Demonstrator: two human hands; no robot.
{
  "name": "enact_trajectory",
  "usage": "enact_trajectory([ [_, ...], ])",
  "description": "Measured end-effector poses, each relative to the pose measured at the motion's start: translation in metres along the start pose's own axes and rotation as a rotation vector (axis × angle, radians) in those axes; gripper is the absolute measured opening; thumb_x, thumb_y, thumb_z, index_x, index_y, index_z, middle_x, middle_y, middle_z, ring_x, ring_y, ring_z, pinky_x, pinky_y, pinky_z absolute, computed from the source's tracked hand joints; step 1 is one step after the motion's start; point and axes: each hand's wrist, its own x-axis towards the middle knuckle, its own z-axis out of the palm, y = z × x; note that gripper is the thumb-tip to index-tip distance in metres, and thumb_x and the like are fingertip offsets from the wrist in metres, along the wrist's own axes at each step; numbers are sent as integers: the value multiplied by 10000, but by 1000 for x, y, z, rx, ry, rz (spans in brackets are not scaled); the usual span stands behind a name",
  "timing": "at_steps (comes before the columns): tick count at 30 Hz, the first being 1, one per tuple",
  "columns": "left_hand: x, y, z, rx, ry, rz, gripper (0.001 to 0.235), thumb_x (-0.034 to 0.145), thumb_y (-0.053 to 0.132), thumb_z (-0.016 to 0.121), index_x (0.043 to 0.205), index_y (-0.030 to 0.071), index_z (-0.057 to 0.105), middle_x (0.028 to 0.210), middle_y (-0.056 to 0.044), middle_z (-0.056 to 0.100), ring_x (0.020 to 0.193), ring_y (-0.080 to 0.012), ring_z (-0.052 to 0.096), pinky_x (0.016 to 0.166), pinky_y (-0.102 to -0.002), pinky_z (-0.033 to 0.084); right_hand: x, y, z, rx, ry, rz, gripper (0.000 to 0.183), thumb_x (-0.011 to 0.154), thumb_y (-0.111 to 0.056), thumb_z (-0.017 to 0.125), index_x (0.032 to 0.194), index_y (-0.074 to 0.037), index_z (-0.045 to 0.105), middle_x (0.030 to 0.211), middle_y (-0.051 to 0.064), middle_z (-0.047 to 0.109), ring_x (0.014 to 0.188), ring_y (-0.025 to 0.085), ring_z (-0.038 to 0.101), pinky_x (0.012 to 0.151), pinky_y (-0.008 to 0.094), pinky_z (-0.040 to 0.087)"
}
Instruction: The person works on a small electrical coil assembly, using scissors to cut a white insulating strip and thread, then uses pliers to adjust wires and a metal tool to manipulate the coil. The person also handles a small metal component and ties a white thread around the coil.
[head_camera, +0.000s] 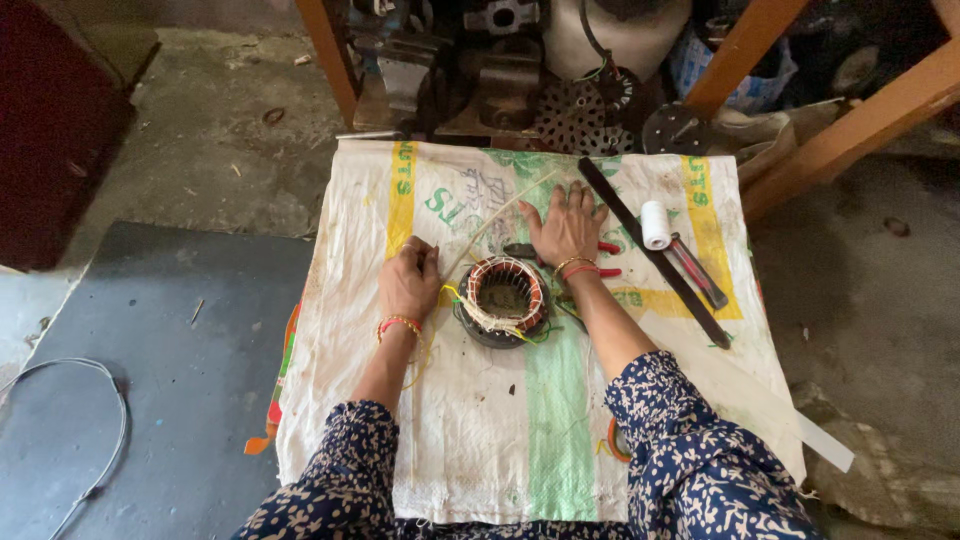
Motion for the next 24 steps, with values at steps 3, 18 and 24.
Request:
enact_trajectory([
  [3,0,-2,3,-77,-14,-42,149,929,194,690,899,50,671,784,-174,727,730,-339,718,662,-430,539,1,7,4,-29,13,-40,855,1009,-693,311,1432,26,499,1518,319,420,1429,457,357,1112,698,215],
  [18,23,-17,7,146,-186,217,149,952,235,655,913,94,623,726,-175,701,663,-400,670,597,-506,508,41,2,-17,255,170,-85,397,953,-200,592,1293,1,553,1181,232,617,1119,364,587,955,532,449],
  [24,42,-14,20,143,-147,216,129,967,221,628,936,99,600,731,-182,695,673,-420,658,602,-530,497,130,-26,-34,198,333,-367,419,991,-216,618,1338,7,546,1247,235,627,1164,409,556,983,554,429],
])
